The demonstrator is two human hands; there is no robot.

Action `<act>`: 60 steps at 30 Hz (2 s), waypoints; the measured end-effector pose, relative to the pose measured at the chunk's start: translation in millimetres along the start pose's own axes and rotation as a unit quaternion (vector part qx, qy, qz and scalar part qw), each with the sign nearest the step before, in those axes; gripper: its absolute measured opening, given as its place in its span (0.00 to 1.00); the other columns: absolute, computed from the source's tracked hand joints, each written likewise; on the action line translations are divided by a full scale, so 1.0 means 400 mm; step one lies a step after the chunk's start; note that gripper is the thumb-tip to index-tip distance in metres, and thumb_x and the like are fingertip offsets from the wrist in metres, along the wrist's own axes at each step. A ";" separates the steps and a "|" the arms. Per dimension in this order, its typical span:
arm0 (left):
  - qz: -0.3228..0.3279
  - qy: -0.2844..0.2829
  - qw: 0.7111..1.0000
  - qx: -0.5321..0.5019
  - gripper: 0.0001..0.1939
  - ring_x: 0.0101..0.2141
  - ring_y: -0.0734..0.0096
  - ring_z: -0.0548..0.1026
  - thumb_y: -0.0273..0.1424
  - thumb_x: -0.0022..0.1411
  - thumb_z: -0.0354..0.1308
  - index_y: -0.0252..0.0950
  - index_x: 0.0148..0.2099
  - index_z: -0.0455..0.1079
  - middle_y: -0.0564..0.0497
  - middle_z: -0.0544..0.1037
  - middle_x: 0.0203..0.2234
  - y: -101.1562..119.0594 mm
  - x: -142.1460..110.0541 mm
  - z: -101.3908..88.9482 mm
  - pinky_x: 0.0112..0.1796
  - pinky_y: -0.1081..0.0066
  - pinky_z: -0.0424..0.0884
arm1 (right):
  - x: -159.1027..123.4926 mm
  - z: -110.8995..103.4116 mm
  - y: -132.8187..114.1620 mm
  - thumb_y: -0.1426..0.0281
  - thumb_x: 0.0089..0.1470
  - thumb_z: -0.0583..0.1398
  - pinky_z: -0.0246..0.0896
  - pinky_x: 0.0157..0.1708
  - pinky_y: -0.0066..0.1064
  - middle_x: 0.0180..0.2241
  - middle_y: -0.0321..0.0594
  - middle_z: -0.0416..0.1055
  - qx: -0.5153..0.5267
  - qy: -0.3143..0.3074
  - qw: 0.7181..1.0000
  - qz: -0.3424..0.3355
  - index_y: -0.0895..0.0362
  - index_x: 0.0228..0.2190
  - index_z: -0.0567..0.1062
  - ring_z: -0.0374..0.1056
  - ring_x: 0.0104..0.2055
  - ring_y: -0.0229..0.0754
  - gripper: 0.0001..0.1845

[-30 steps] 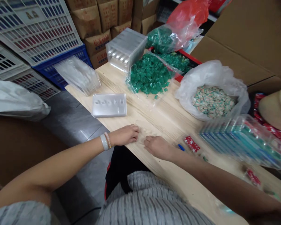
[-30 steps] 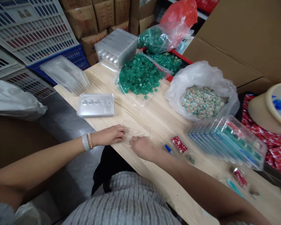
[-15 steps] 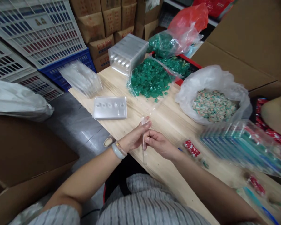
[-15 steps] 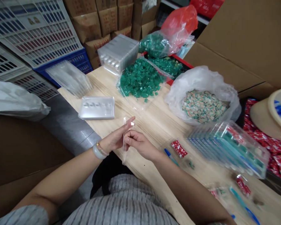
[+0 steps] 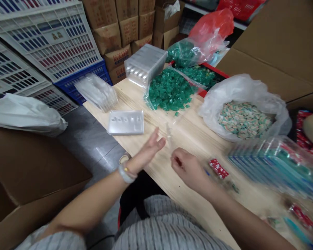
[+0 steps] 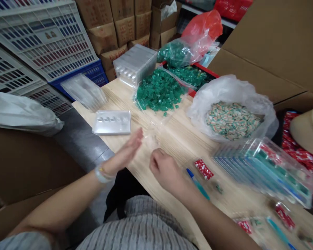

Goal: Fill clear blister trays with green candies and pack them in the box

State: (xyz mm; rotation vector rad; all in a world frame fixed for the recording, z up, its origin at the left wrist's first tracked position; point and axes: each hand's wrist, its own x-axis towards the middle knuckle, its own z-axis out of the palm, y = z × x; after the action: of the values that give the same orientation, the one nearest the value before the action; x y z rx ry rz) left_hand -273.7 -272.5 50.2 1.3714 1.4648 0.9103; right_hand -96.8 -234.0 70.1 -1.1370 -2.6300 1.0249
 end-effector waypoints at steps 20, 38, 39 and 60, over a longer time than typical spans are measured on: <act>0.061 -0.144 0.895 0.417 0.43 0.53 0.52 0.51 0.52 0.39 0.58 0.43 0.57 0.54 0.44 0.52 0.57 -0.175 0.114 -0.447 0.50 0.59 0.48 | 0.506 0.074 -0.093 0.59 0.35 0.65 0.47 0.51 0.46 0.46 0.44 0.63 -0.133 -0.103 0.952 -0.256 0.56 0.44 0.65 0.53 0.52 0.51 0.33; 0.107 -0.051 0.892 0.437 0.37 0.55 0.51 0.49 0.37 0.48 0.58 0.35 0.58 0.48 0.38 0.48 0.58 -0.151 0.066 -0.404 0.50 0.54 0.50 | 0.463 0.087 -0.111 0.67 0.46 0.58 0.47 0.48 0.44 0.48 0.50 0.59 -0.258 -0.042 0.920 -0.292 0.60 0.43 0.66 0.52 0.52 0.52 0.21; 0.126 -0.026 0.891 0.436 0.32 0.55 0.52 0.50 0.34 0.50 0.57 0.34 0.56 0.51 0.38 0.49 0.57 -0.149 0.055 -0.394 0.50 0.54 0.51 | 0.452 0.093 -0.117 0.68 0.47 0.57 0.49 0.46 0.43 0.46 0.50 0.61 -0.286 -0.041 0.911 -0.294 0.61 0.40 0.67 0.54 0.50 0.52 0.17; 0.165 0.041 0.904 0.391 0.18 0.49 0.63 0.62 0.36 0.59 0.46 0.35 0.50 0.61 0.43 0.64 0.49 -0.011 -0.053 -0.376 0.49 0.61 0.59 | 0.022 0.038 -0.047 0.74 0.51 0.52 0.48 0.30 0.33 0.26 0.41 0.66 -0.355 -0.188 0.867 -0.293 0.59 0.26 0.69 0.59 0.29 0.41 0.06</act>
State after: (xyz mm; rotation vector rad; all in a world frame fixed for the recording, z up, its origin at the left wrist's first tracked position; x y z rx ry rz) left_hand -417.7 -284.4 97.1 2.2446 1.7877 0.5846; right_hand -119.9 -245.5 68.5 -0.0861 -3.4457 0.1431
